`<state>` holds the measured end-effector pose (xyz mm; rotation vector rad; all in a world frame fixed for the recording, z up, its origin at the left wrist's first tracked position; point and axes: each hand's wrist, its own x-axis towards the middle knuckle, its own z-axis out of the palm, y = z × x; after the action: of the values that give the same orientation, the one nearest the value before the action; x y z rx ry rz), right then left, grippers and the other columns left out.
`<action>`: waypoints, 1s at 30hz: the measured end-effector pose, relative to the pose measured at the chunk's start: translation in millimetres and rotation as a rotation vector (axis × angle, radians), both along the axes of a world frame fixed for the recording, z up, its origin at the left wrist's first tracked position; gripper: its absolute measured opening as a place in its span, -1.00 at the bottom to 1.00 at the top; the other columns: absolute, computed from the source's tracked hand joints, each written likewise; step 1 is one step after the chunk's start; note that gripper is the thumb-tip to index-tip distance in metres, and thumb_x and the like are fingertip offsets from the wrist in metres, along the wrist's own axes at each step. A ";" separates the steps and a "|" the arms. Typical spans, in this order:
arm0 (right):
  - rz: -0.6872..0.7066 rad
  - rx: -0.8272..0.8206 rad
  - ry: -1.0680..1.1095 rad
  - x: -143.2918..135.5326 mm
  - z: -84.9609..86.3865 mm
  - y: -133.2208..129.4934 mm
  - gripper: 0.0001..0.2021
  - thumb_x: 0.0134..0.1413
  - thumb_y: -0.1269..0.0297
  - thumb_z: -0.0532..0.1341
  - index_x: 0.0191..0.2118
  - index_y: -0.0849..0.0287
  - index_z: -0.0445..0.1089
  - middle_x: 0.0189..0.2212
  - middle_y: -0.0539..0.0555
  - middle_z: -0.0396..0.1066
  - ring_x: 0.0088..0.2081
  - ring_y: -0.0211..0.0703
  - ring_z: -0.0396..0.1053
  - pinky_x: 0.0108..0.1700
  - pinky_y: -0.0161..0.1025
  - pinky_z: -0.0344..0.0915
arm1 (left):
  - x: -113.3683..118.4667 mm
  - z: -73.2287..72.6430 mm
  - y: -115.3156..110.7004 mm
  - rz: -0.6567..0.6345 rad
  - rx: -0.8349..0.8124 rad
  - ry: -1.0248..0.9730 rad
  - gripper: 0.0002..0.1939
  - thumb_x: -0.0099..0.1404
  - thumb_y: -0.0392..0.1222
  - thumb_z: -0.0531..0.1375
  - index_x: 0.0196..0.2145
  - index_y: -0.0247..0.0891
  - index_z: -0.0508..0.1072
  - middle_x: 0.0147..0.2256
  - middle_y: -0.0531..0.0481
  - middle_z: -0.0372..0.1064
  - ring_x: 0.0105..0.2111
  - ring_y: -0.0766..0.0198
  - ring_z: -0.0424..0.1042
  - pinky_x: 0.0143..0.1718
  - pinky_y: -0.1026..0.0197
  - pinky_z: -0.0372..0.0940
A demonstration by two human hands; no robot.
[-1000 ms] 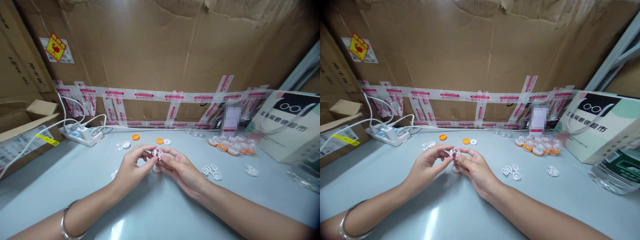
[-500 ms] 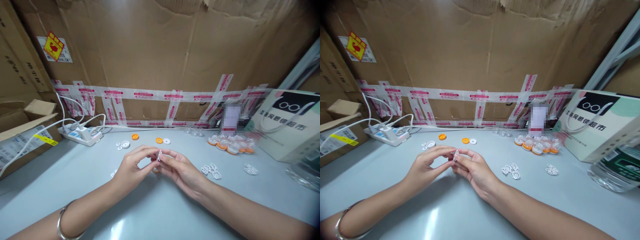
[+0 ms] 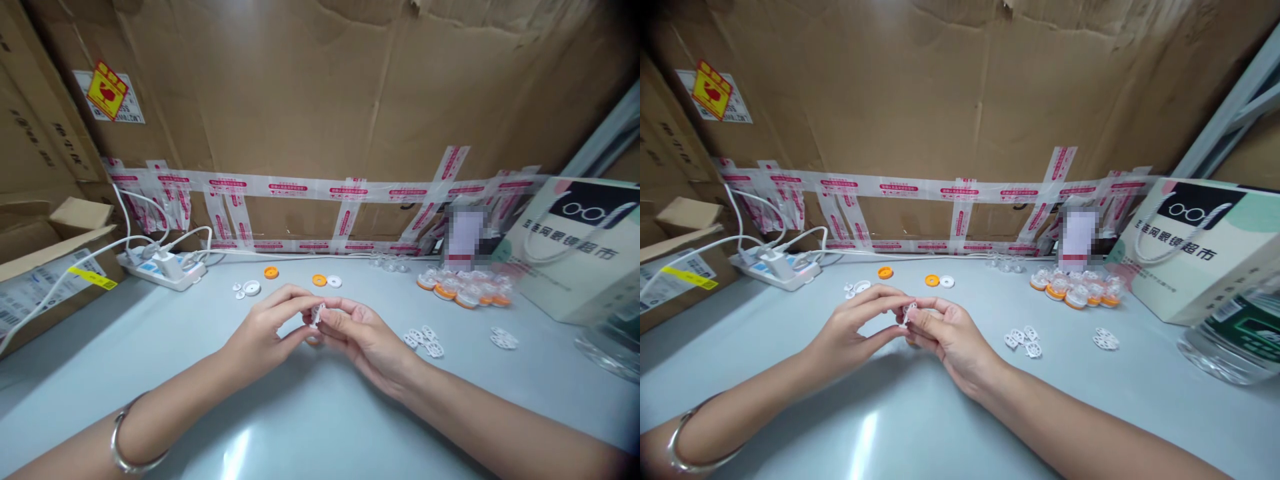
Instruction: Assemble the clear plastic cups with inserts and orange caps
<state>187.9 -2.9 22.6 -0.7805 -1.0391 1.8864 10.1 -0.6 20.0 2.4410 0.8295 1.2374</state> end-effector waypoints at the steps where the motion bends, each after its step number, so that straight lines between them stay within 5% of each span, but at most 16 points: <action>1: 0.006 0.000 -0.002 0.3 -0.4 0.4 -0.72 -0.10 0.27 0.33 -0.23 0.24 0.38 -0.39 0.03 0.45 -0.33 -0.26 0.41 -0.08 -0.14 0.28 | 0.4 -0.5 -0.2 0.006 0.012 0.003 -0.60 0.20 -0.41 0.16 -0.01 -0.14 0.33 -0.17 -0.05 0.32 -0.19 0.28 0.34 -0.17 0.21 0.31; 19: 0.029 -0.029 -0.027 2.5 -3.6 3.4 -0.76 -0.22 0.30 0.40 -0.37 0.23 0.40 -0.48 -0.05 0.44 -0.37 -0.32 0.41 -0.06 -0.18 0.27 | 6.8 -10.9 -3.5 0.050 0.186 -0.033 -0.71 0.16 -0.44 0.20 -0.15 -0.26 0.35 -0.29 -0.06 0.35 -0.27 0.26 0.35 -0.25 0.16 0.28; 30: 0.031 0.054 -0.030 2.2 -1.2 1.5 -0.79 -0.11 0.26 0.33 -0.28 0.20 0.45 -0.40 0.02 0.45 -0.34 -0.29 0.39 -0.10 -0.18 0.25 | 6.9 -7.8 -3.1 0.149 0.292 0.037 -0.72 0.17 -0.40 0.21 -0.14 -0.24 0.34 -0.24 -0.06 0.36 -0.23 0.24 0.35 -0.23 0.14 0.23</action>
<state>190.1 -1.4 21.4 -0.7672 -1.1218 1.8700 17.1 -3.7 12.2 2.6773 0.9117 1.4620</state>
